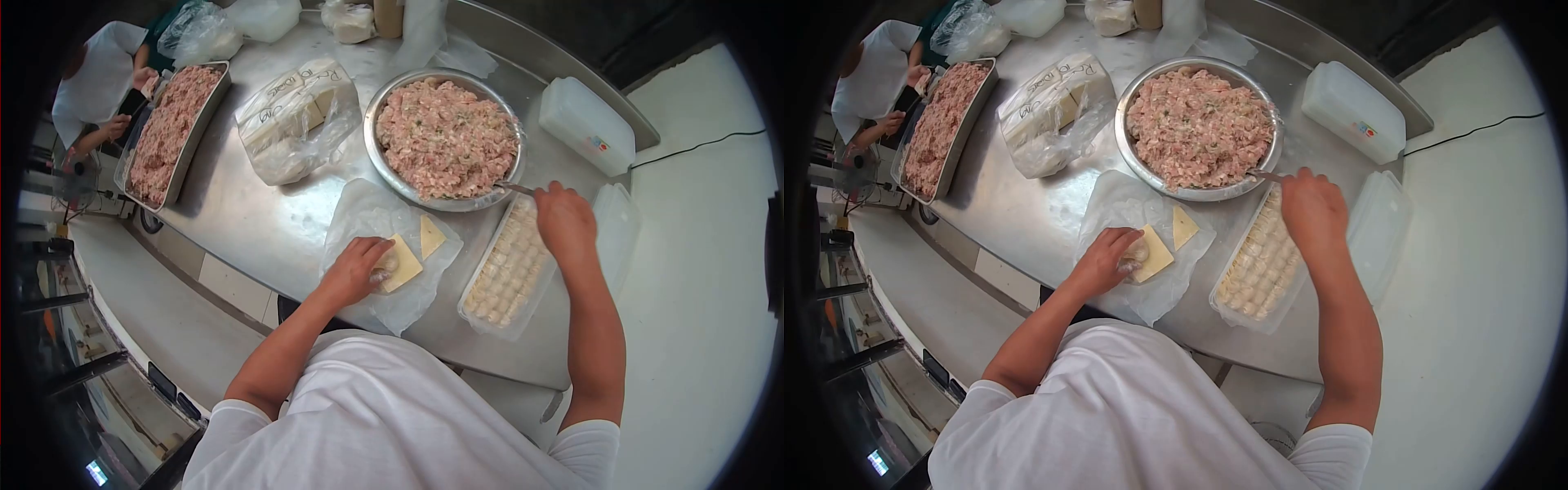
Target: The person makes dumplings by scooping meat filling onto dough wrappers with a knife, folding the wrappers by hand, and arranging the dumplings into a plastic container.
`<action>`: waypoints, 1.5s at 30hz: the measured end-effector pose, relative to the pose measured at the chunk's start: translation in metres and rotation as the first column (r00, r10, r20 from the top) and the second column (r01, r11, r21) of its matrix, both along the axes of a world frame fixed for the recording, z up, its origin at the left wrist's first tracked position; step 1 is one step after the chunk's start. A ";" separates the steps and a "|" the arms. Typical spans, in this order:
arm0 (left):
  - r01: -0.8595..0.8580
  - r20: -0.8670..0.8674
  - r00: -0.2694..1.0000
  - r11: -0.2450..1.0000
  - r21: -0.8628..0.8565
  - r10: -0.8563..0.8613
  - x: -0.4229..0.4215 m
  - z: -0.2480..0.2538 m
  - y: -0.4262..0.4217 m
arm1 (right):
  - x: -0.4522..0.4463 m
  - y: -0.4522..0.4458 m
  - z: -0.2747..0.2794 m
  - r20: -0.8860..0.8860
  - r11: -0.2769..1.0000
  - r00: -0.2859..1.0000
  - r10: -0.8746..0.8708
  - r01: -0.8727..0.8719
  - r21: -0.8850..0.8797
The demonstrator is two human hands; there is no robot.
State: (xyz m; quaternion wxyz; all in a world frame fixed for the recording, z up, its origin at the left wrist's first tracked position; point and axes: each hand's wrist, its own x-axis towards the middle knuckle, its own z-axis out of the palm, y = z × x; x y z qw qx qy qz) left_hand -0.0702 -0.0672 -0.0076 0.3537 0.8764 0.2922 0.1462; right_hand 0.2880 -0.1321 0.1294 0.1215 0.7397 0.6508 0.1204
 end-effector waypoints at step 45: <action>0.699 0.052 0.712 0.700 -0.144 -0.700 0.209 -0.029 -0.122 | -0.051 -0.215 -0.146 -0.952 0.344 -0.305 -0.014 0.893 -0.291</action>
